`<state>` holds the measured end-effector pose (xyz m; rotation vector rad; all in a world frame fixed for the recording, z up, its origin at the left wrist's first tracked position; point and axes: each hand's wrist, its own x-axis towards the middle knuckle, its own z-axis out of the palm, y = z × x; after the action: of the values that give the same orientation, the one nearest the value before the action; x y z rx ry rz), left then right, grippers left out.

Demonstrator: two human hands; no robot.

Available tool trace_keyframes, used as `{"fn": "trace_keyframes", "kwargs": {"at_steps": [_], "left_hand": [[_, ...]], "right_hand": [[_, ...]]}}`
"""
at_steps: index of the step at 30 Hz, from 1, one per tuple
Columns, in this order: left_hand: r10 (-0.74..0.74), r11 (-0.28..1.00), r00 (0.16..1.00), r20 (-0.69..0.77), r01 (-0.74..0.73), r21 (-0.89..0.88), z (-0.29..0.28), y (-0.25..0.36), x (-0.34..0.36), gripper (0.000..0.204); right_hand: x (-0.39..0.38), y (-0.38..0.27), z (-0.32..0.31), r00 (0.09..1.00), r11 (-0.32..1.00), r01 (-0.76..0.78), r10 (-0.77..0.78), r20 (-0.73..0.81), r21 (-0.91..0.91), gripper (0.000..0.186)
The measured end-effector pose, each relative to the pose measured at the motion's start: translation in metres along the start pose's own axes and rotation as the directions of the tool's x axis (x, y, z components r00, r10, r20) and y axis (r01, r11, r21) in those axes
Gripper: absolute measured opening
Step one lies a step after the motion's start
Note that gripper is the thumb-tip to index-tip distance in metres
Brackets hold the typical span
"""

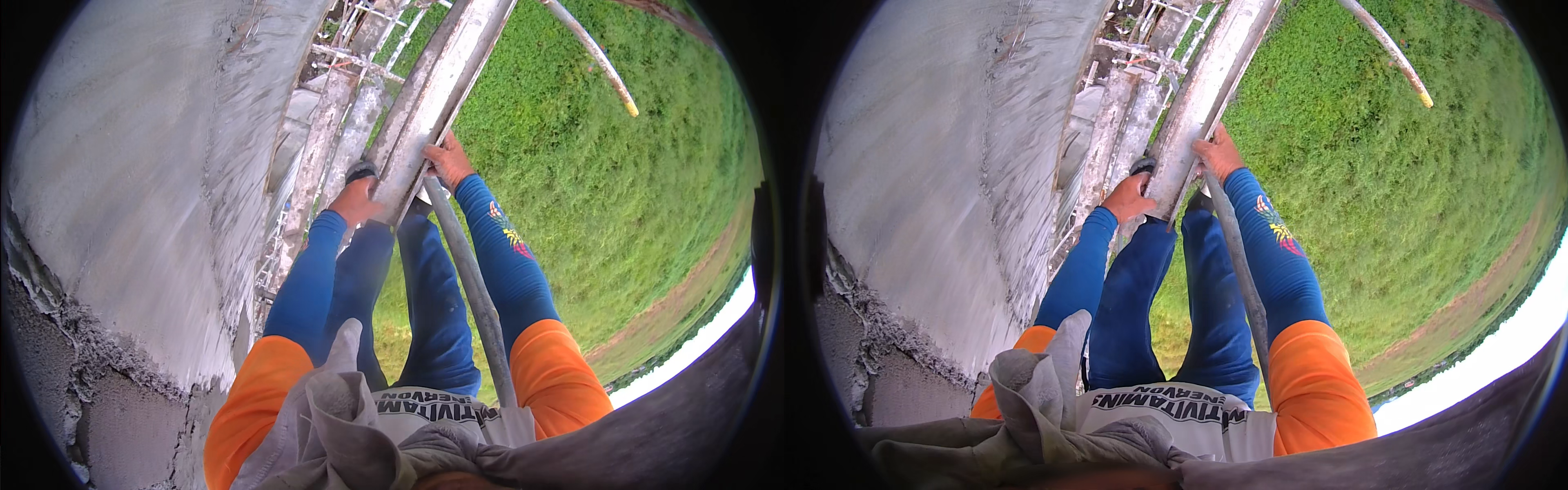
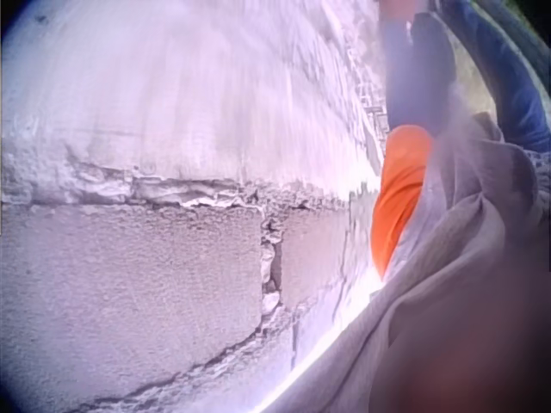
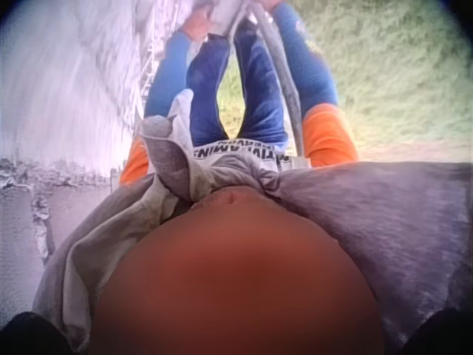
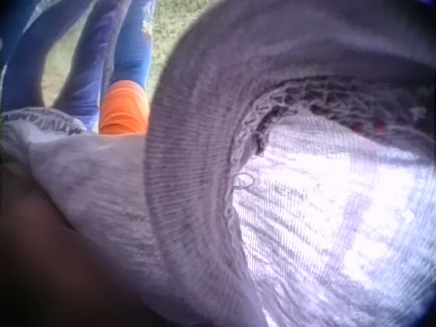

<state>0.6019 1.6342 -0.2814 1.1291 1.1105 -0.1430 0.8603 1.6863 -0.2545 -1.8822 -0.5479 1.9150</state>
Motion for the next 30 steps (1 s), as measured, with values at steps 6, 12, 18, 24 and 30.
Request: {"fn": "trace_keyframes", "kwargs": {"at_steps": [6, 12, 18, 24, 30], "left_hand": [[-0.262, 0.822, 0.96, 0.098, 0.275, -0.498, -0.073, -0.016, 0.06, 0.068], [0.216, 0.885, 0.901, -0.375, -0.019, 0.465, -0.079, -0.014, 0.18, 0.069], [0.016, 0.809, 0.972, -0.233, 0.124, 0.575, -0.075, 0.011, 0.229, 0.065], [0.114, 0.746, 0.937, -0.33, 0.138, 0.651, -0.079, 0.016, 0.238, 0.043], [0.114, 0.686, 0.938, -0.327, 0.163, 0.709, -0.086, 0.018, 0.24, 0.036]], "right_hand": [[0.014, 0.011, 0.005, 0.995, 0.997, 0.082, -0.083, -0.051, -0.006, 0.056], [0.022, 0.014, 0.008, 0.994, 0.996, 0.091, -0.089, -0.068, 0.023, 0.058], [0.024, 0.011, 0.011, 0.996, 0.998, 0.066, -0.066, -0.06, 0.008, 0.06], [0.027, 0.005, 0.018, 0.997, 0.996, 0.08, -0.079, -0.022, 0.037, 0.063], [0.032, 0.006, 0.025, 0.995, 0.994, 0.099, -0.098, -0.013, 0.046, 0.063]]}}
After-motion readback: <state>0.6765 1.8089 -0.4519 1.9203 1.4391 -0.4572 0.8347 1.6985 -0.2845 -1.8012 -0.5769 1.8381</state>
